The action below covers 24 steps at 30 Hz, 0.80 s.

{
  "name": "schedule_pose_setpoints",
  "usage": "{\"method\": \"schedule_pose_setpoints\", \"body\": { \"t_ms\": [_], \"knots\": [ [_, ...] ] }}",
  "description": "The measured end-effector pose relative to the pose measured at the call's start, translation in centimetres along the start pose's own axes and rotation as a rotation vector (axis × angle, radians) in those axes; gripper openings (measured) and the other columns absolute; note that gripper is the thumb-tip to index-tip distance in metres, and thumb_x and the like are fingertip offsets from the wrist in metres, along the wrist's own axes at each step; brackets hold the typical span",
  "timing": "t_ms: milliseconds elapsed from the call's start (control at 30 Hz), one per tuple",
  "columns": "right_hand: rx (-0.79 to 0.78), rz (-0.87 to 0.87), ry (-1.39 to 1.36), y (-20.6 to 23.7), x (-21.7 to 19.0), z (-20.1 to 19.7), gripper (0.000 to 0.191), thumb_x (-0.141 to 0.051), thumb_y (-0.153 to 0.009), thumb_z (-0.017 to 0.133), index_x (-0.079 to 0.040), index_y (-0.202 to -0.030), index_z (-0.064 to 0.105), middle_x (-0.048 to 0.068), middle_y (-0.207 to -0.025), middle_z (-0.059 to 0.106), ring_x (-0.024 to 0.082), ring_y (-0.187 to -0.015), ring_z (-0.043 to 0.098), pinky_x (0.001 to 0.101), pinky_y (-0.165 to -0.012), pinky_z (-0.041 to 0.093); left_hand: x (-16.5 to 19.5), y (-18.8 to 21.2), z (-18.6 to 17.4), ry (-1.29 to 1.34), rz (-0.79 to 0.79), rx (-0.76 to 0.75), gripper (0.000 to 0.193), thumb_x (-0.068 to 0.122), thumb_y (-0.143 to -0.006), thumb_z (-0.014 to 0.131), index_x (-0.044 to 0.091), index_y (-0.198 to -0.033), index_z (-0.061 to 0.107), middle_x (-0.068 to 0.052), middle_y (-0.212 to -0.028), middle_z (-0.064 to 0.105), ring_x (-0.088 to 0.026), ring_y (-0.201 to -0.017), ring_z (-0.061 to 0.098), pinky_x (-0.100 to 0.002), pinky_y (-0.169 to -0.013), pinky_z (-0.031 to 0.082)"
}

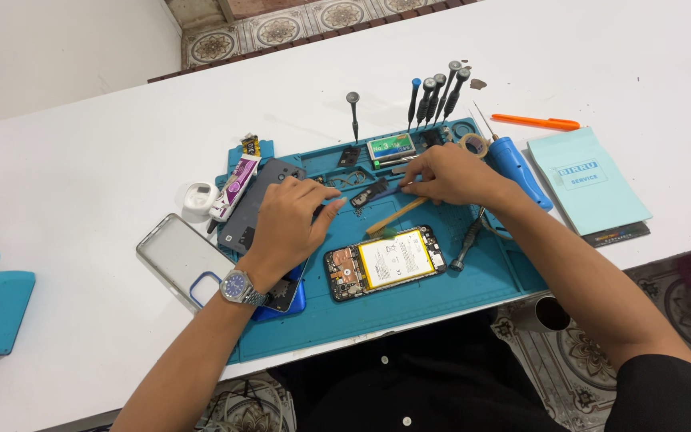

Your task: The person disassembles a smartphone on a repair mat, unscrewing and prying open the back cover, then removes the battery and cleans the internal components with a brush. They handle the phone frame, screws, and small internal parts while working with screwdrivers and a pry tool.

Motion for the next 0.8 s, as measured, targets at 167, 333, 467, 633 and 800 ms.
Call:
{"method": "schedule_pose_setpoints", "body": {
  "t_ms": [167,333,467,633,800],
  "knots": [
    [0.029,-0.082,0.046,0.0,-0.1,0.1,0.019,-0.022,-0.092,0.07,-0.011,-0.106,0.076,0.009,-0.074,0.076,0.016,-0.063,0.071,0.0342,-0.067,0.055,1.4,0.2,0.3,0.026,0.158,-0.048,0.02,0.036,-0.096,0.068,0.021,-0.102,0.078,-0.005,-0.12,0.069,-0.026,-0.11,0.055,-0.041,-0.093,0.04],
    [0.103,-0.22,0.038,-0.1,-0.8,0.1,0.017,-0.022,-0.094,0.067,-0.008,-0.1,0.074,0.011,-0.076,0.075,0.023,-0.068,0.073,0.0356,-0.07,0.054,2.7,0.5,0.7,-0.094,0.26,-0.033,0.036,0.046,-0.093,0.066,0.021,-0.118,0.073,-0.012,-0.139,0.057,-0.032,-0.124,0.048,-0.046,-0.1,0.035],
    [0.189,-0.318,0.031,0.6,-2.0,-0.4,0.019,-0.024,-0.095,0.066,-0.007,-0.1,0.069,0.013,-0.073,0.073,0.027,-0.063,0.069,0.0391,-0.064,0.052,1.4,-0.1,0.5,-0.014,0.109,-0.024,0.045,0.041,-0.094,0.071,0.01,-0.126,0.068,-0.004,-0.123,0.067,-0.023,-0.11,0.056,-0.042,-0.095,0.037],
    [0.228,-0.381,-0.034,1.7,-3.6,-0.9,0.018,-0.024,-0.094,0.066,-0.007,-0.1,0.066,0.01,-0.066,0.071,0.025,-0.054,0.066,0.0383,-0.055,0.049,1.4,0.0,-0.7,0.035,0.134,0.08,0.014,0.026,-0.092,0.077,0.016,-0.102,0.076,0.003,-0.095,0.075,-0.016,-0.087,0.061,-0.037,-0.087,0.038],
    [0.228,-0.393,-0.067,2.1,-4.1,-0.9,0.018,-0.024,-0.096,0.067,-0.007,-0.101,0.066,0.01,-0.059,0.066,0.025,-0.048,0.06,0.0384,-0.052,0.043,1.1,0.0,-1.4,0.096,0.097,0.14,0.011,0.022,-0.092,0.077,0.013,-0.099,0.077,0.002,-0.09,0.075,-0.015,-0.08,0.06,-0.035,-0.083,0.037]
  ]
}}
Point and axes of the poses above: each hand's wrist, its own y-axis away from the middle knuckle, its own z-axis out of the palm, x = y × z, the point moved 8 cm from there along -y, towards the middle knuckle
